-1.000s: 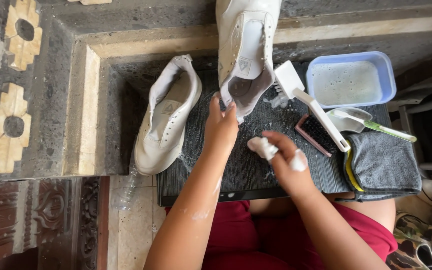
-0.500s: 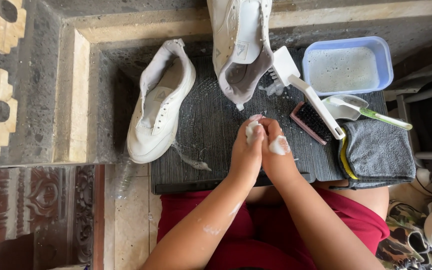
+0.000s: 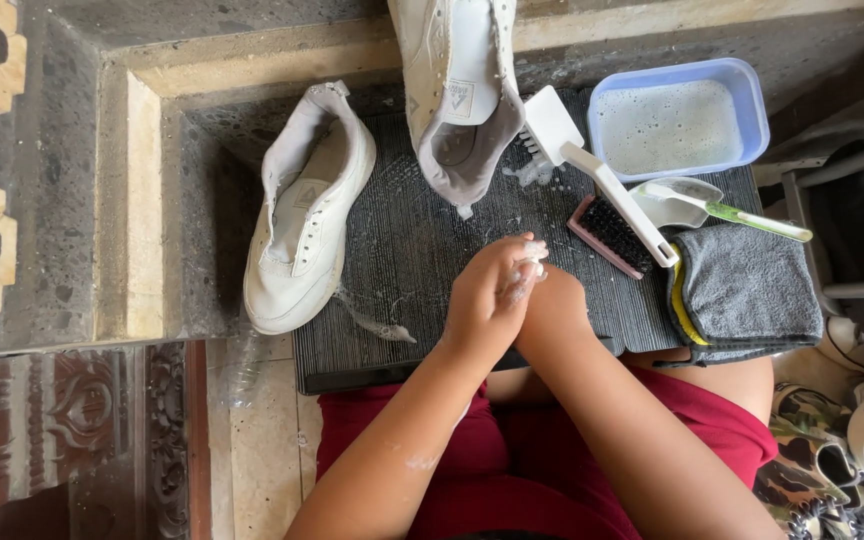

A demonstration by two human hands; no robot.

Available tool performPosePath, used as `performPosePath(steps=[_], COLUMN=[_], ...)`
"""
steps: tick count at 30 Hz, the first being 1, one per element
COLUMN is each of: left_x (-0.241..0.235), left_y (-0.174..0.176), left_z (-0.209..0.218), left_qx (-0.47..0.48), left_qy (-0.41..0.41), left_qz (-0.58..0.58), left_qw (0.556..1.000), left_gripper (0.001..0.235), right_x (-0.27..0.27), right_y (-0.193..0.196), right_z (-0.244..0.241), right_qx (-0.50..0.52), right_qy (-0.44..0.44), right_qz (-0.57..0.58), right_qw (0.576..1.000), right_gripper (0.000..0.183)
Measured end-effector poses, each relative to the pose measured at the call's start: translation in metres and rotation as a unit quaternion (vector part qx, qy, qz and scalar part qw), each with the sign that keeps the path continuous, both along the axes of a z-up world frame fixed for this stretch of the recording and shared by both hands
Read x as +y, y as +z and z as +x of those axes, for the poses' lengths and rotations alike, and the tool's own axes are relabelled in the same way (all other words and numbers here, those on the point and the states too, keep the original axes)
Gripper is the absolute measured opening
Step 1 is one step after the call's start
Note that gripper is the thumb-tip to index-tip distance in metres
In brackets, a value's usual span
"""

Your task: The person cleans white sneakers by scrubbing the soles with a brush and soapy water, and then wipes the surfaces with a wet paper towel.

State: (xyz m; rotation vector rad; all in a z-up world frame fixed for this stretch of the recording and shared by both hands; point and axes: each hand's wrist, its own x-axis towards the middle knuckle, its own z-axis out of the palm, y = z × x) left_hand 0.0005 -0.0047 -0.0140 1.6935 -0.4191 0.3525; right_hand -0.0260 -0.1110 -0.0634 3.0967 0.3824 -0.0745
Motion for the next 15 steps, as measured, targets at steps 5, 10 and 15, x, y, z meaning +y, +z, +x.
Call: performPosePath(steps=[5, 10, 15], left_x=[-0.004, 0.001, 0.019], left_y=[0.006, 0.023, 0.071], left_z=[0.002, 0.010, 0.022], left_qx=[-0.039, 0.025, 0.283], left_qy=[-0.013, -0.085, -0.273], left_qz=[-0.019, -0.051, -0.036], left_qw=[0.999, 0.995, 0.918], left_gripper=[0.008, 0.010, 0.025], right_x=[-0.005, -0.006, -0.013], right_y=[0.004, 0.012, 0.023], right_z=[-0.012, -0.015, -0.018], right_qx=[0.011, 0.022, 0.040], right_qy=[0.061, 0.128, 0.224], right_qz=[-0.009, -0.015, -0.031], right_qw=[0.998, 0.991, 0.973], right_gripper=[0.019, 0.018, 0.019])
